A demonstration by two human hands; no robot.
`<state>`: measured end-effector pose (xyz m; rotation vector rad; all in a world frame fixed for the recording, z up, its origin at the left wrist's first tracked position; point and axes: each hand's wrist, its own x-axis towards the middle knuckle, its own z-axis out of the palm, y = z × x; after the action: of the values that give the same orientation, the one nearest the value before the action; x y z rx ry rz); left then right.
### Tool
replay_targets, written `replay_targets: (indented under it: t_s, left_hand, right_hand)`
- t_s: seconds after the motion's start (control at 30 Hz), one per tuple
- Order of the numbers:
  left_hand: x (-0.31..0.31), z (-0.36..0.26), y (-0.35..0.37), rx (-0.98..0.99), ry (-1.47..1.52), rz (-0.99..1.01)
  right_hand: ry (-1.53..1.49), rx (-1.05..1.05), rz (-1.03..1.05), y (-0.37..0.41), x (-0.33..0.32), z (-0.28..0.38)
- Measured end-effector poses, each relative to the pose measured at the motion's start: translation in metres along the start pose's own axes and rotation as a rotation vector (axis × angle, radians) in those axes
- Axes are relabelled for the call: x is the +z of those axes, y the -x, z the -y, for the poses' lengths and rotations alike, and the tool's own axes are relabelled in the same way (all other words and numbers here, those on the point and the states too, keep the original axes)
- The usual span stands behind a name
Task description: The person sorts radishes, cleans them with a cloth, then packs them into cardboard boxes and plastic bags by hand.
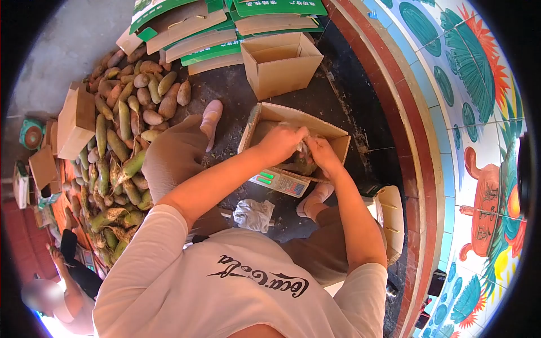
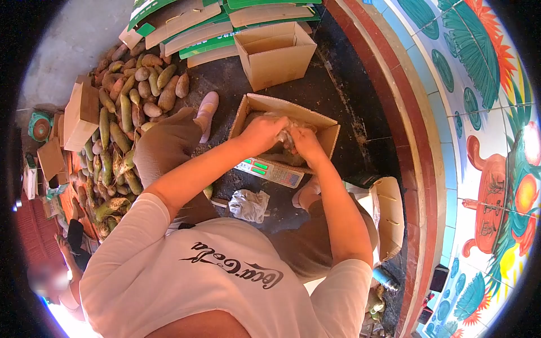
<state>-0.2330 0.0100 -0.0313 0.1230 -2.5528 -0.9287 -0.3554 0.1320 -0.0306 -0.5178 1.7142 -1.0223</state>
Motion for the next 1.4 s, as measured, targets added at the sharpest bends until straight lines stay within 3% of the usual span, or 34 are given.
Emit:
replay_targets:
  t_s: [0.03, 0.13, 0.33, 0.43, 0.53, 0.63, 0.73, 0.83, 1.03, 1.07, 1.13, 1.17, 1.2, 1.27, 1.3, 1.4]
  left_hand:
    - [0.003, 0.003, 0.001, 0.050, -0.041, -0.041]
    - [0.012, 0.004, 0.006, 0.081, -0.150, -0.166]
    - [-0.013, 0.001, 0.006, 0.166, -0.230, -0.124]
    - [-0.010, -0.001, 0.012, -0.018, -0.147, -0.074]
    - [-0.012, 0.006, 0.017, -0.189, -0.355, 0.040]
    - [-0.009, 0.010, 0.017, -0.502, -0.366, 0.293]
    - [-0.011, 0.007, -0.005, -0.706, -0.429, 0.572]
    - [-0.002, 0.013, -0.006, -0.685, -0.463, 0.761]
    - [0.014, 0.027, -0.001, -0.724, -0.509, 0.810]
    - [0.014, 0.027, -0.002, -0.744, -0.494, 0.723]
    - [0.004, 0.022, -0.004, -0.774, -0.470, 0.564]
    - [0.000, 0.020, -0.003, -0.687, -0.418, 0.432]
    - [-0.005, 0.018, -0.005, -0.600, -0.363, 0.295]
    - [-0.001, 0.017, -0.007, -0.430, -0.196, 0.029]
    - [0.001, 0.011, -0.012, -0.363, -0.156, 0.052]
    - [0.017, -0.002, -0.017, -0.162, -0.028, 0.043]
  right_hand:
    - [-0.097, 0.094, 0.036, -0.001, 0.000, 0.002]
    - [-0.322, 0.110, -0.086, 0.005, 0.007, 0.008]
    - [-0.919, 0.083, -0.140, 0.006, 0.010, 0.006]
    - [-0.952, 0.058, -0.120, -0.006, 0.001, -0.005]
    - [-0.917, 0.138, -0.344, -0.025, -0.016, -0.020]
    - [-0.928, 0.268, -0.508, -0.036, -0.024, -0.044]
    - [-1.015, 0.264, -0.577, -0.055, -0.025, -0.058]
    - [-1.039, 0.253, -0.677, -0.063, -0.017, -0.059]
    - [-1.112, 0.263, -0.862, -0.073, -0.011, -0.062]
    - [-1.128, 0.249, -0.863, -0.076, -0.011, -0.060]
    - [-0.875, 0.085, -0.780, -0.058, -0.008, -0.038]
    - [-0.745, 0.014, -0.739, -0.045, -0.004, -0.033]
    - [-0.446, -0.117, -0.632, -0.041, -0.006, -0.039]
    - [-0.100, -0.157, -0.233, -0.013, -0.006, -0.026]
    - [0.074, -0.172, -0.032, -0.003, -0.005, -0.020]
    - [0.090, -0.081, -0.035, -0.003, -0.003, -0.036]
